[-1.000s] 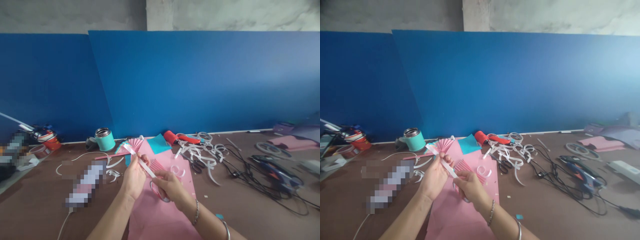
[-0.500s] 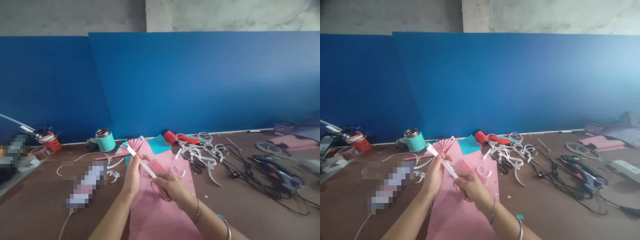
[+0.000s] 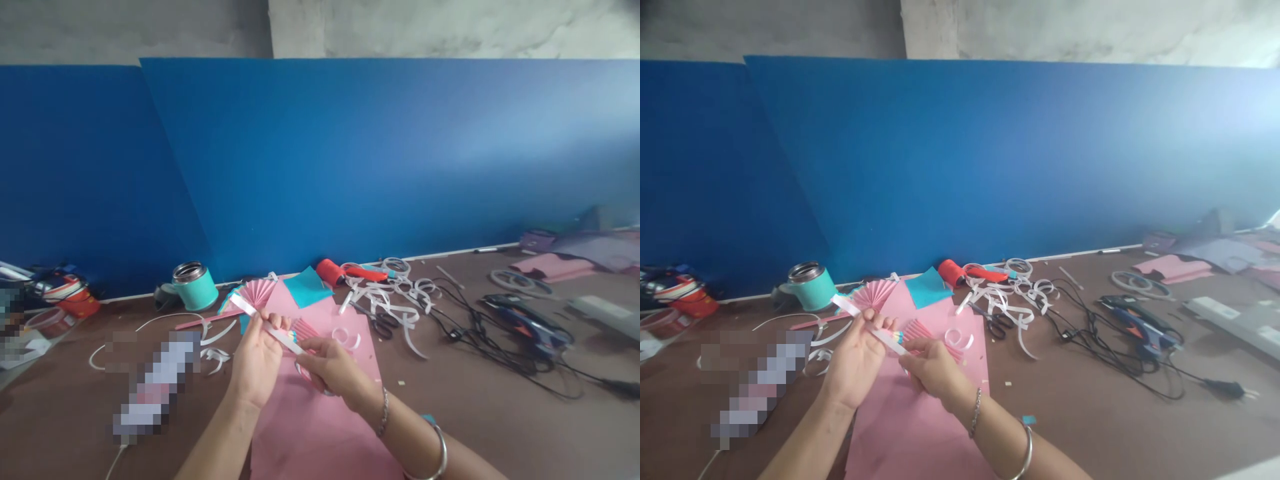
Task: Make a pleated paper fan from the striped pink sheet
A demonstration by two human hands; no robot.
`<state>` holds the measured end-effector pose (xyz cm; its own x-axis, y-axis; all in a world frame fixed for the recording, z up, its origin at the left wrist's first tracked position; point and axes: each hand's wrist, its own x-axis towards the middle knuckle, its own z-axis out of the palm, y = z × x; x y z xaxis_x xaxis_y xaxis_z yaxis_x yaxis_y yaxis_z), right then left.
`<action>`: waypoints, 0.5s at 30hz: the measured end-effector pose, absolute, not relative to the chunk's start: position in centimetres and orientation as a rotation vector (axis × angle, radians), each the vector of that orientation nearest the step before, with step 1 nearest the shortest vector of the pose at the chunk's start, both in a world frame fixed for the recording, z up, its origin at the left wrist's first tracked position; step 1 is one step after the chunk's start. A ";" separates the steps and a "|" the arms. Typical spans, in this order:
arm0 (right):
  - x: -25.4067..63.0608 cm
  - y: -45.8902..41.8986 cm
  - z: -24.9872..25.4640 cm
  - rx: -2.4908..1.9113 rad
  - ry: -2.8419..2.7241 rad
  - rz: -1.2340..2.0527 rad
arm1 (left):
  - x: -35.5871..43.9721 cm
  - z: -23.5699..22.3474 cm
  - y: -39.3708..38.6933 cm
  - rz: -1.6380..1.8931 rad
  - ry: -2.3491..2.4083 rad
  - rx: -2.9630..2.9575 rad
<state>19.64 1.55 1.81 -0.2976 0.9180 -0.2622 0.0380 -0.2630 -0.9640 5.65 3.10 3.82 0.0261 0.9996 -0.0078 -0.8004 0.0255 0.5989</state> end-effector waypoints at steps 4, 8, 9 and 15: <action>19.6 1.5 2.0 -1.318 -1.381 1.542 | 5.8 4.4 2.9 1.478 0.507 0.387; 19.7 1.4 1.9 -1.302 -1.442 1.461 | 5.9 5.0 2.6 1.481 0.563 0.328; 19.7 1.4 1.9 -1.300 -1.454 1.448 | 5.9 5.0 2.6 1.482 0.575 0.326; 19.7 1.3 2.1 -1.312 -1.529 1.398 | 6.0 5.2 2.5 1.493 0.582 0.333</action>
<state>19.65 1.30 2.08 -0.2648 0.9535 -0.1438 0.2283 -0.0829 -0.9701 6.02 2.53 5.23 -0.0216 0.9873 -0.1575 -0.8332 0.0693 0.5486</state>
